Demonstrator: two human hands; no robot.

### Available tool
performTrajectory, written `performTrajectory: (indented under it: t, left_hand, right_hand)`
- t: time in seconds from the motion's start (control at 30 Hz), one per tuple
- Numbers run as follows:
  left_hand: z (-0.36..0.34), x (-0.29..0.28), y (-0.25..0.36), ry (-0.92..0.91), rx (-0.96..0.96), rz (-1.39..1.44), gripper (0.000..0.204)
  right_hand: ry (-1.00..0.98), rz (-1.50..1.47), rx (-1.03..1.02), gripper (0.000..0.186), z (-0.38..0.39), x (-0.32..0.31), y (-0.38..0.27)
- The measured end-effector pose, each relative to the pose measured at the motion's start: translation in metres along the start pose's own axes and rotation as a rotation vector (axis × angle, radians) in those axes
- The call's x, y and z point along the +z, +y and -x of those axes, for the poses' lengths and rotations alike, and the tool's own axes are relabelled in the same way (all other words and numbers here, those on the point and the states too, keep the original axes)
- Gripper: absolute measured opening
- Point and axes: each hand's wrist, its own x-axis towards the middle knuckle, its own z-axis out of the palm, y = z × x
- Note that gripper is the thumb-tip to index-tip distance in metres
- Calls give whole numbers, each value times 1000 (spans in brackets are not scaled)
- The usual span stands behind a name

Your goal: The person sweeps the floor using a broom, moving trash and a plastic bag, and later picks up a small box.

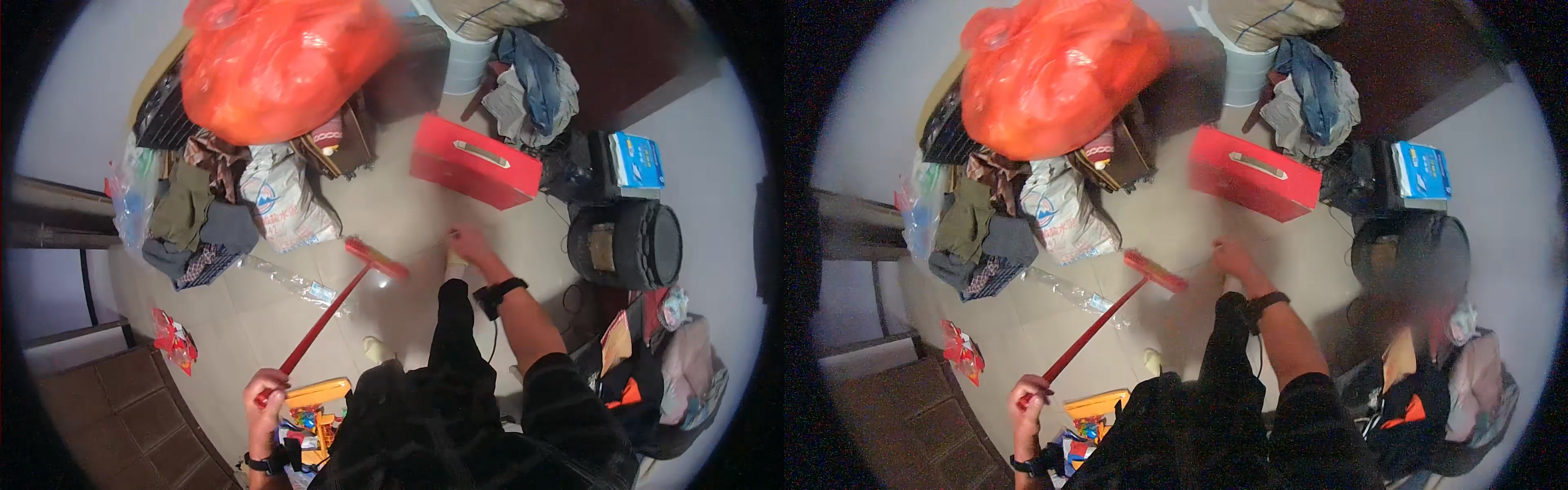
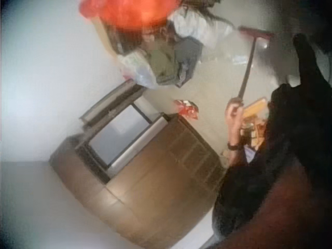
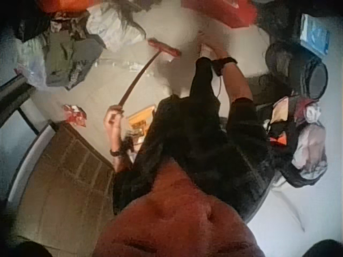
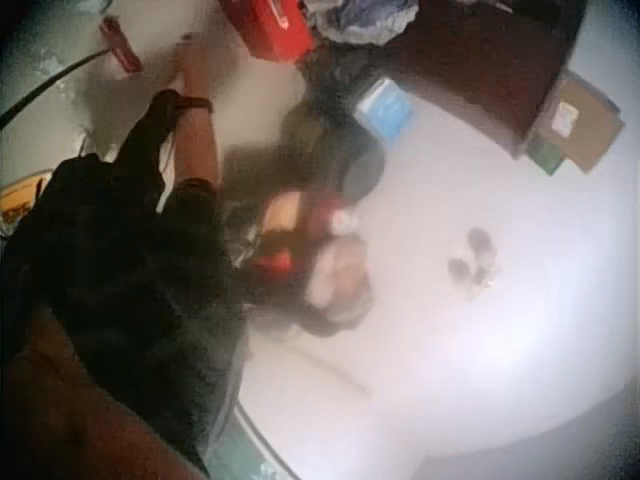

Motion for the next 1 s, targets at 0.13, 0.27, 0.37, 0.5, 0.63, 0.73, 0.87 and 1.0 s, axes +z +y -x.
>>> performTrajectory:
  t: [0.13,0.27,0.37,0.5,0.63,0.73,0.87,1.0]
  left_hand:
    - [-40,20,3,288,-10,19,29]
    - [-87,77,17,587,-171,14,32]
    - [-110,101,32,582,-250,-41,31]
    - [-159,136,48,690,-214,-173,31]
    - [-147,107,51,531,-289,-136,23]
    - [-187,148,69,581,-227,-204,24]
    - [-182,132,62,498,-261,-258,22]
    - [-198,133,57,443,-247,-276,21]
  right_hand:
    - [108,177,109,23,-88,-71,74]
    - [143,386,23,22,-165,-96,140]
    - [57,389,69,30,-215,-102,149]
    - [219,447,-110,47,-268,-110,188]
    - [-8,659,75,40,-293,-89,171]
    - [8,735,90,29,-302,-83,203]
    - [-16,661,86,20,-305,-86,227]
    - [-147,326,-14,16,-291,-100,219]
